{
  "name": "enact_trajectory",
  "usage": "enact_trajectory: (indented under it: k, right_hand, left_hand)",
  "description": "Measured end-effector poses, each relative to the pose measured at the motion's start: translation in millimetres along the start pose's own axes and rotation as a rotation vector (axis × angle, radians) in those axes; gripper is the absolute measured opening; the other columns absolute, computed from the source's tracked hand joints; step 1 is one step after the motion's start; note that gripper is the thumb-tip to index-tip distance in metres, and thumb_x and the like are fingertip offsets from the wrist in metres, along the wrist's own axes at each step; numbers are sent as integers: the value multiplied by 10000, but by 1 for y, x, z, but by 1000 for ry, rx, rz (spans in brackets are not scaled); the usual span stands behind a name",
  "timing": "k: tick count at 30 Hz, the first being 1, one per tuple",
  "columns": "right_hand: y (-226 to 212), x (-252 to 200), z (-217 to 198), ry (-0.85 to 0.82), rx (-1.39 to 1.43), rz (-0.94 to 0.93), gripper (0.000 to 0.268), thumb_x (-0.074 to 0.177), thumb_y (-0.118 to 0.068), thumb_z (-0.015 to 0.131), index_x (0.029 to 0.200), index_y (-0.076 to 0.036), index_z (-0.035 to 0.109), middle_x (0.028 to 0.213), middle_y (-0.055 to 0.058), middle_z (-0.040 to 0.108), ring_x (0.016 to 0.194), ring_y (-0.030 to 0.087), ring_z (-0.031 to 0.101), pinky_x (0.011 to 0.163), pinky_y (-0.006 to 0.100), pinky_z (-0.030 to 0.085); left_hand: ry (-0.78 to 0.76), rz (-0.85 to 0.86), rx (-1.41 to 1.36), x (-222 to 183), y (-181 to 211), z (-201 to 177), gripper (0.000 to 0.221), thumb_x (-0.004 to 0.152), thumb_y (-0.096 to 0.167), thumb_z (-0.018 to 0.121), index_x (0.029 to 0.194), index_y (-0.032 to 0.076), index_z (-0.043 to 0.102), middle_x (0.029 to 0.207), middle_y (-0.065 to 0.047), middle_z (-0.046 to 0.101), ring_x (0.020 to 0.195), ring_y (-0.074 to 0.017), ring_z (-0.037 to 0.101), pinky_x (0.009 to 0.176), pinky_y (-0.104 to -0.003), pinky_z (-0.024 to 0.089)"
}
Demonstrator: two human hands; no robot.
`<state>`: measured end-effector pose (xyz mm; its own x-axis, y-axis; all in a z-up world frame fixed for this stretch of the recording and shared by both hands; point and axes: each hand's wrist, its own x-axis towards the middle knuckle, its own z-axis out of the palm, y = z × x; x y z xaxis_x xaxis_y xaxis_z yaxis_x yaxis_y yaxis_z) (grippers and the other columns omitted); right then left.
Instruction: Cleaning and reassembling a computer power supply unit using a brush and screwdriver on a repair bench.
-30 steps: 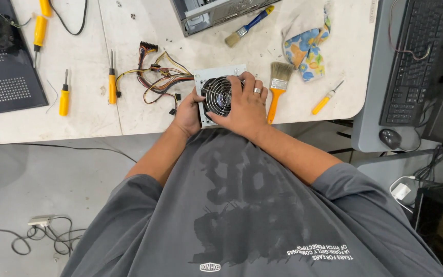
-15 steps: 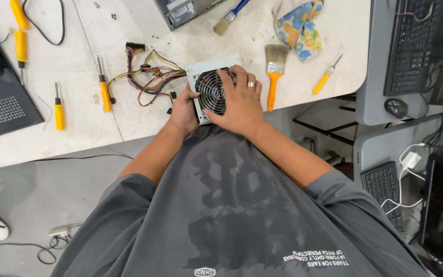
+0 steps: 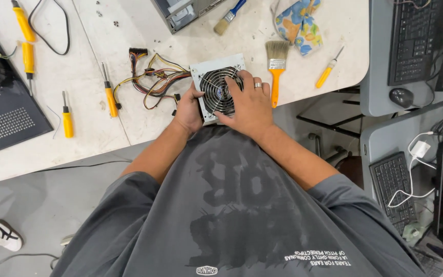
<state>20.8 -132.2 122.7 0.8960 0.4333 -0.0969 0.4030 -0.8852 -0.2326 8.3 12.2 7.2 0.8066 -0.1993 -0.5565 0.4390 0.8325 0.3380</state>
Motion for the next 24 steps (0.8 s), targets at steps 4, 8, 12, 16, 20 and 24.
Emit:
enact_trajectory:
  k: [4, 8, 12, 16, 20, 24]
  right_hand:
    - [2, 1, 6, 14, -11, 12, 806, 596, -531, 729, 1231, -108, 469, 1148, 130, 398, 950, 314, 467, 756, 408, 331]
    - [1, 2, 6, 46, -11, 29, 804, 598, -554, 721, 1208, -94, 470, 1119, 128, 407, 922, 322, 486, 730, 414, 354]
    - [1, 3, 5, 36, 22, 15, 787, 607, -532, 713, 1203, -76, 475, 1122, 137, 413, 926, 331, 491, 732, 413, 367]
    - [-1, 3, -1, 39, 41, 7, 788, 608, -519, 717, 1210, -73, 473, 1135, 139, 407, 946, 341, 472, 743, 427, 366]
    - [-2, 2, -7, 85, 183, 46, 638, 696, -409, 704, 1201, -81, 495, 1165, 127, 357, 1019, 343, 381, 808, 445, 351]
    - [19, 1, 19, 206, 506, 240, 501, 800, -221, 677, 1226, -109, 437, 1138, 127, 312, 1047, 379, 370, 886, 458, 355]
  left_hand:
    - [-12, 2, -6, 6, -2, -8, 563, 661, 75, 460, 1212, 182, 507, 1055, -153, 614, 881, -343, 636, 665, -408, 577]
    - [5, 4, -15, 9, -5, -12, 547, 650, 83, 470, 1184, 186, 520, 1024, -138, 622, 856, -331, 643, 637, -397, 581]
    - [-3, 4, -29, 6, -2, -7, 551, 643, 82, 468, 1181, 189, 522, 1017, -137, 624, 849, -335, 641, 632, -396, 585]
    - [-14, 12, -53, 3, -1, -3, 550, 651, 84, 459, 1189, 182, 510, 1015, -147, 618, 852, -343, 640, 632, -409, 590]
    - [-8, 12, -48, 13, -9, -17, 530, 647, 92, 468, 1164, 190, 534, 997, -136, 626, 840, -332, 648, 647, -398, 589]
    - [-7, 10, -48, 7, -6, -12, 525, 649, 102, 474, 1163, 193, 536, 990, -128, 623, 844, -321, 650, 679, -394, 590]
